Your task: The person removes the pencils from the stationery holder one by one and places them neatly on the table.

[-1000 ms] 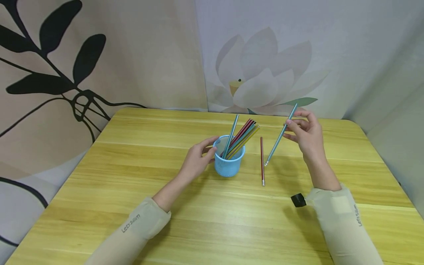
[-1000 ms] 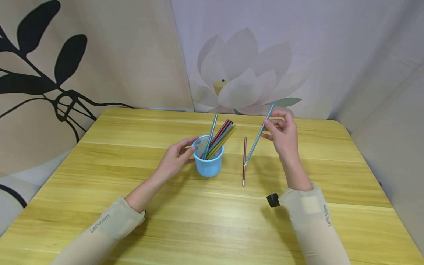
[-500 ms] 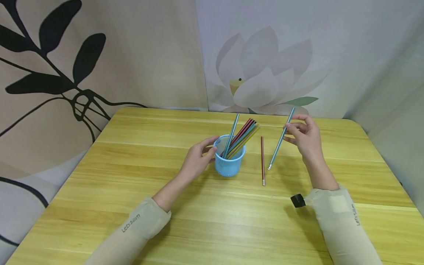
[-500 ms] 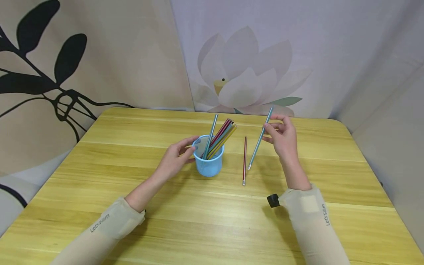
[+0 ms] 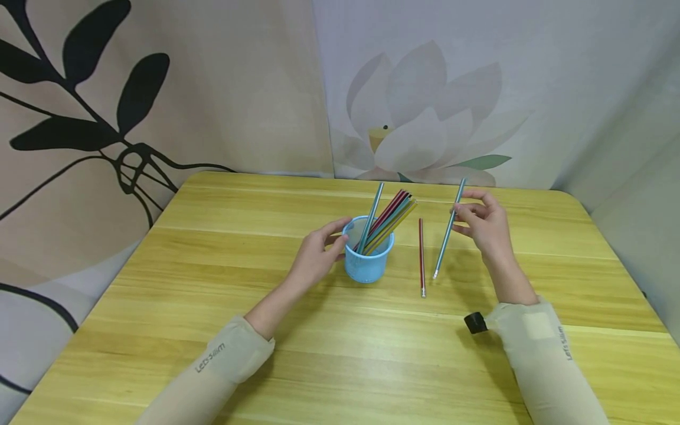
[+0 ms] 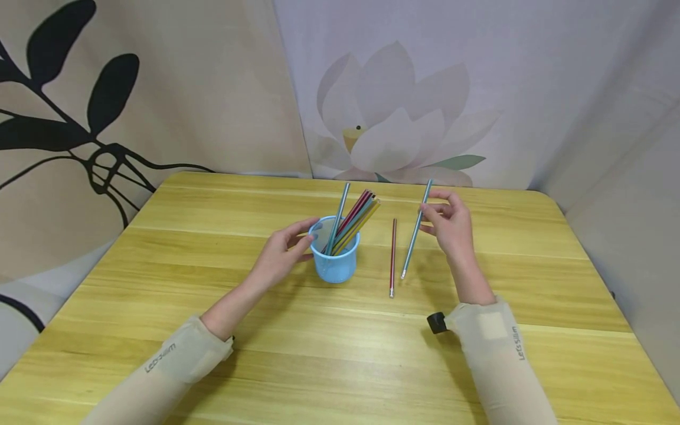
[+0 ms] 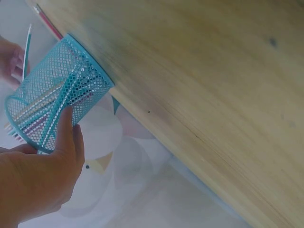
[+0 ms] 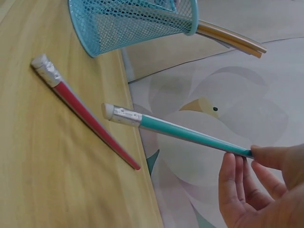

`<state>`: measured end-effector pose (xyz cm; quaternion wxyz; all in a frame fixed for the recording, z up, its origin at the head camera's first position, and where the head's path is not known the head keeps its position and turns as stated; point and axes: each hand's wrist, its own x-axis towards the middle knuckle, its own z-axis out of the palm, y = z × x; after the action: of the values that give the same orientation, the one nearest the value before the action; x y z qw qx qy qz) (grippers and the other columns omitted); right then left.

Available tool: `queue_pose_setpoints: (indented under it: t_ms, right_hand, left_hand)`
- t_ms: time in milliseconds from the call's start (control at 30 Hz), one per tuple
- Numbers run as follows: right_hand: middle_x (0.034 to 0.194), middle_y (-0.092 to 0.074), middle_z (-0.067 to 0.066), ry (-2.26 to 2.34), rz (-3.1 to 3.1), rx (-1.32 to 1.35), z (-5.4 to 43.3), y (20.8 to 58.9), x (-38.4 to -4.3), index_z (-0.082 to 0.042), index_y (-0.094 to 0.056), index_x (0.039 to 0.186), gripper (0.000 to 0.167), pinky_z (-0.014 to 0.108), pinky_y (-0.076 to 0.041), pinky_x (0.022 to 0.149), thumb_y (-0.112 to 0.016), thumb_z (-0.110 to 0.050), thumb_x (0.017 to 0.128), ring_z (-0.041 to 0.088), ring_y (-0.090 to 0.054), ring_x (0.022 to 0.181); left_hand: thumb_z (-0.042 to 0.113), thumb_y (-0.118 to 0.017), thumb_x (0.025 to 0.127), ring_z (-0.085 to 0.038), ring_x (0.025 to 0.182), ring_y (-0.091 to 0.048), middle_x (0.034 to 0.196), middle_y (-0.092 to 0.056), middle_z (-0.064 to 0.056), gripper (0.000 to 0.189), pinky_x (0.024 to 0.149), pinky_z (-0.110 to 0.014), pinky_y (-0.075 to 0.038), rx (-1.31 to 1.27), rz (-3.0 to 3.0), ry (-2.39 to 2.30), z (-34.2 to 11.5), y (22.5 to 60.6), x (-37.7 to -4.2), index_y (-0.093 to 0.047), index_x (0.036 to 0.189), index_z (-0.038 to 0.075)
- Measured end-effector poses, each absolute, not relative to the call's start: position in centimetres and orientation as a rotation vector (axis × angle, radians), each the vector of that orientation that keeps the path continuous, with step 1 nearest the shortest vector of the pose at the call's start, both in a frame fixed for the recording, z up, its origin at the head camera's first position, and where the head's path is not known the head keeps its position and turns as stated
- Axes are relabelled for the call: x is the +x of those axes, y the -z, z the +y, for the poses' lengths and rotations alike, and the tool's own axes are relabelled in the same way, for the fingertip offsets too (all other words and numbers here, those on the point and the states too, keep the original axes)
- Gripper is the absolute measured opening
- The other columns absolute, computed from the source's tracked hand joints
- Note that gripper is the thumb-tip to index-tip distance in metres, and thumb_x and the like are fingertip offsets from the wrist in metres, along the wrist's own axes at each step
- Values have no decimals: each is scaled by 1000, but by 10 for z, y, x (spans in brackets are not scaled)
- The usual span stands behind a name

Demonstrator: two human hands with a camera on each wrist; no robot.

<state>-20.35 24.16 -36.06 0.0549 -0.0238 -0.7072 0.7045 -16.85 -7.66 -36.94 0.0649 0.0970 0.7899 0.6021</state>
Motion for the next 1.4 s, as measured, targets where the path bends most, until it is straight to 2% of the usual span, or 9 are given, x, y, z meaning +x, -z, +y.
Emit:
queue_pose_setpoints:
  t_ms: [367,733,900,1067,1233,1400]
  right_hand:
    - [81,-70,-12,-2137,-2206,-88,242,370,-205,-19,-59,112,18,19,-61,67,-62,-9,98,3,-65,72]
    - [83,-69,-15,-2067,-2349,-125,246,379,-209,-17,-57,118,20,20,-62,70,-60,-12,99,3,-65,75]
    - [85,-67,-15,-2036,-2418,-134,246,382,-210,-8,-54,130,31,22,-62,74,-60,-12,100,2,-64,77]
    - [88,-64,-15,-1984,-2521,-131,245,385,-212,1,-44,142,47,23,-62,77,-60,-13,100,0,-66,78]
    - [92,-61,-11,-2003,-2597,-145,245,389,-215,3,-42,145,51,23,-61,80,-60,-11,99,1,-66,79]
    - [94,-60,-8,-2041,-2636,-190,244,395,-217,6,-42,144,51,19,-61,77,-60,-10,99,1,-65,77]
  left_hand:
    - [10,-51,104,-34,129,-58,148,-52,-14,41,92,-42,-59,292,2388,-1809,-76,368,-169,-51,145,9]
    - [10,-51,104,-34,129,-58,148,-52,-15,41,93,-45,-59,293,2386,-1809,-76,369,-169,-51,145,8]
    - [10,-50,104,-35,130,-58,148,-52,-15,41,93,-44,-59,289,2381,-1812,-76,368,-168,-51,145,8]
    - [10,-50,104,-34,130,-58,149,-52,-14,41,93,-44,-59,287,2386,-1810,-76,366,-167,-51,145,9]
    - [10,-50,104,-35,129,-58,148,-53,-15,41,92,-43,-59,289,2397,-1807,-76,367,-167,-51,145,8]
    - [9,-50,104,-36,128,-59,146,-54,-17,40,91,-45,-59,298,2397,-1816,-75,369,-168,-52,144,7]
